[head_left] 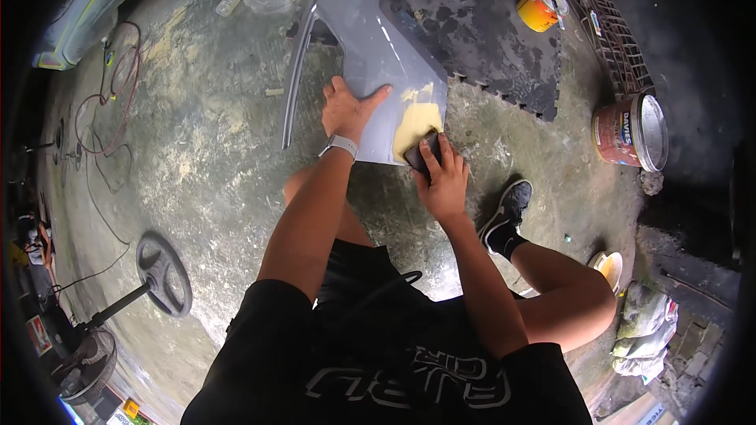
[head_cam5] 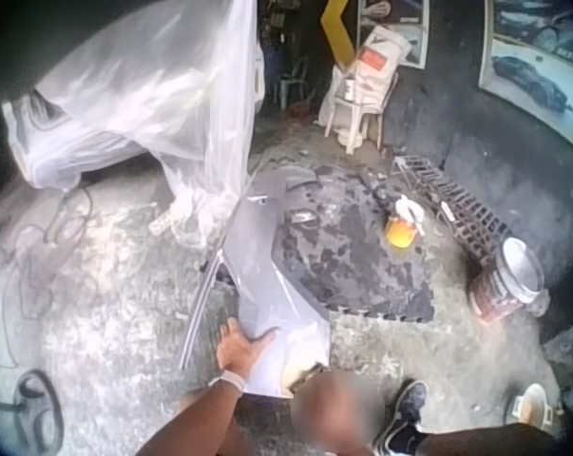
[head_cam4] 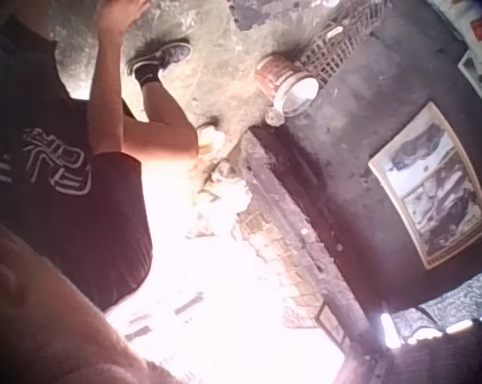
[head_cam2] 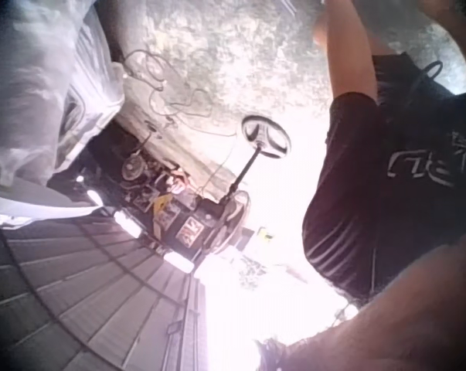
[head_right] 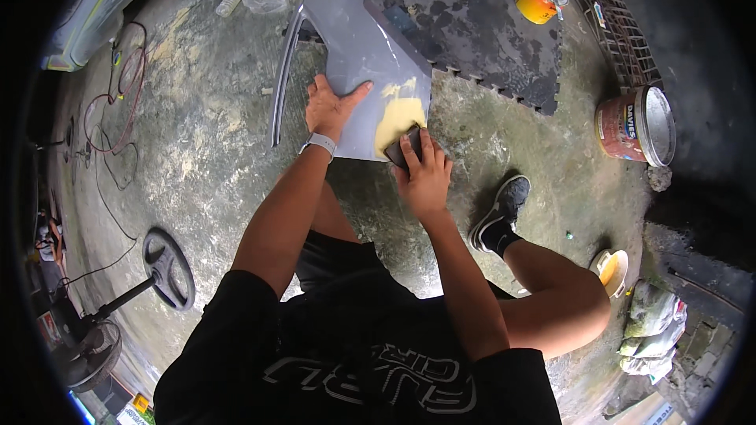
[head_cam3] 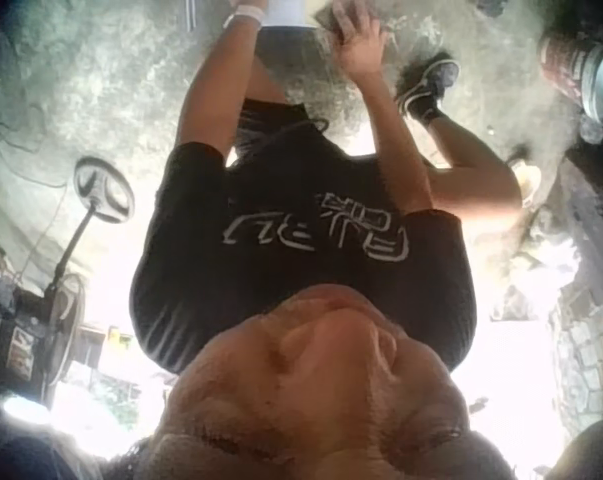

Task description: The person wraps sandpaper around a sanding block and wet sands the body filler on a car bumper panel using water from a bucket. The person then replaces the sandpaper on the block with another sheet of sandpaper.

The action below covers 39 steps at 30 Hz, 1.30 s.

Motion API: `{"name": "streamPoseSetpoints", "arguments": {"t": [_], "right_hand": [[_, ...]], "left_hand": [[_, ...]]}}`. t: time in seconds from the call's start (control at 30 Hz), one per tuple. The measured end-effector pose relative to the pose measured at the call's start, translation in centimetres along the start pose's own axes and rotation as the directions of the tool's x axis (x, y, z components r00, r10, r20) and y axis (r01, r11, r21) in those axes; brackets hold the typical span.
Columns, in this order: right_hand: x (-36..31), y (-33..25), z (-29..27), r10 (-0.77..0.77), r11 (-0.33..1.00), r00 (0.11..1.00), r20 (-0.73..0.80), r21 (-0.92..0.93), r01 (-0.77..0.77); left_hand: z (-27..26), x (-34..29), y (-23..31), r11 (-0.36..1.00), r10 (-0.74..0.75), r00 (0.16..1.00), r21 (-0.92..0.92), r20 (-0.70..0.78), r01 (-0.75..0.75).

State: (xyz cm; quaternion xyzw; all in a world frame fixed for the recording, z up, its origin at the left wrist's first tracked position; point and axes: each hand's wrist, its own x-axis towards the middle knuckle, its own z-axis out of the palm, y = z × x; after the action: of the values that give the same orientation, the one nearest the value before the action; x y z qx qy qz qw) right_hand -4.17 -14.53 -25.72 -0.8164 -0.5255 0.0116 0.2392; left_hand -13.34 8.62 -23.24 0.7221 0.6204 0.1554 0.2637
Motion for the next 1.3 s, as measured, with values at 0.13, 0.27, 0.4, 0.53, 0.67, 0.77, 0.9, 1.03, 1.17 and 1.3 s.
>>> {"name": "streamPoseSetpoints", "arguments": {"t": [0.13, 0.27, 0.4, 0.53, 0.67, 0.77, 0.9, 1.03, 1.17, 1.3], "right_hand": [[7.6, 2.4, 0.6, 0.062, 0.997, 0.997, -0.045, -0.044, -0.064], [9.5, 2.8, 1.1, 0.087, 0.994, 0.995, -0.057, -0.061, -0.091], [-0.2, -0.3, 0.8, -0.040, 0.998, 0.998, -0.037, -0.055, 0.038], [1.5, -0.7, 0.2, -0.044, 0.999, 0.999, -0.017, -0.006, 0.044], [10.9, 2.3, 1.0, 0.059, 0.996, 0.995, -0.076, -0.062, -0.064], [9.4, 2.5, 1.8, 0.035, 0.998, 0.995, -0.093, -0.049, -0.040], [0.6, -1.4, 1.0, -0.056, 0.997, 0.998, -0.018, -0.047, 0.055], [2.9, -1.5, 1.1, -0.068, 0.998, 0.997, -0.021, -0.020, 0.067], [10.1, -0.1, 1.7, 0.052, 0.998, 0.998, -0.041, -0.043, -0.054], [5.1, -0.7, 2.4, -0.104, 0.992, 0.992, -0.066, -0.074, 0.099]], "left_hand": [[-0.4, -0.6, 1.4, 0.999, -0.007, 0.999, -0.049, 0.049, 0.010], [-0.1, -0.1, 1.1, 0.999, -0.005, 0.998, -0.050, 0.066, 0.009], [-0.8, -0.3, 0.3, 0.999, -0.028, 0.999, -0.029, 0.045, 0.030], [-0.5, -0.1, 0.0, 1.000, -0.010, 0.999, -0.026, 0.031, 0.010], [-0.3, -0.2, 1.0, 0.999, -0.004, 0.999, -0.042, 0.053, 0.006], [-0.1, -0.2, 1.1, 0.999, 0.002, 0.999, -0.038, 0.051, 0.000], [-0.7, -0.1, 0.1, 0.999, -0.022, 0.999, -0.031, 0.045, 0.024], [-0.5, 0.0, 0.0, 1.000, -0.018, 1.000, -0.023, 0.018, 0.019], [-0.5, -0.1, 0.9, 0.998, -0.031, 0.998, -0.052, 0.063, 0.034], [-0.6, 0.0, 0.4, 0.998, -0.032, 0.997, -0.046, 0.072, 0.035]]}}
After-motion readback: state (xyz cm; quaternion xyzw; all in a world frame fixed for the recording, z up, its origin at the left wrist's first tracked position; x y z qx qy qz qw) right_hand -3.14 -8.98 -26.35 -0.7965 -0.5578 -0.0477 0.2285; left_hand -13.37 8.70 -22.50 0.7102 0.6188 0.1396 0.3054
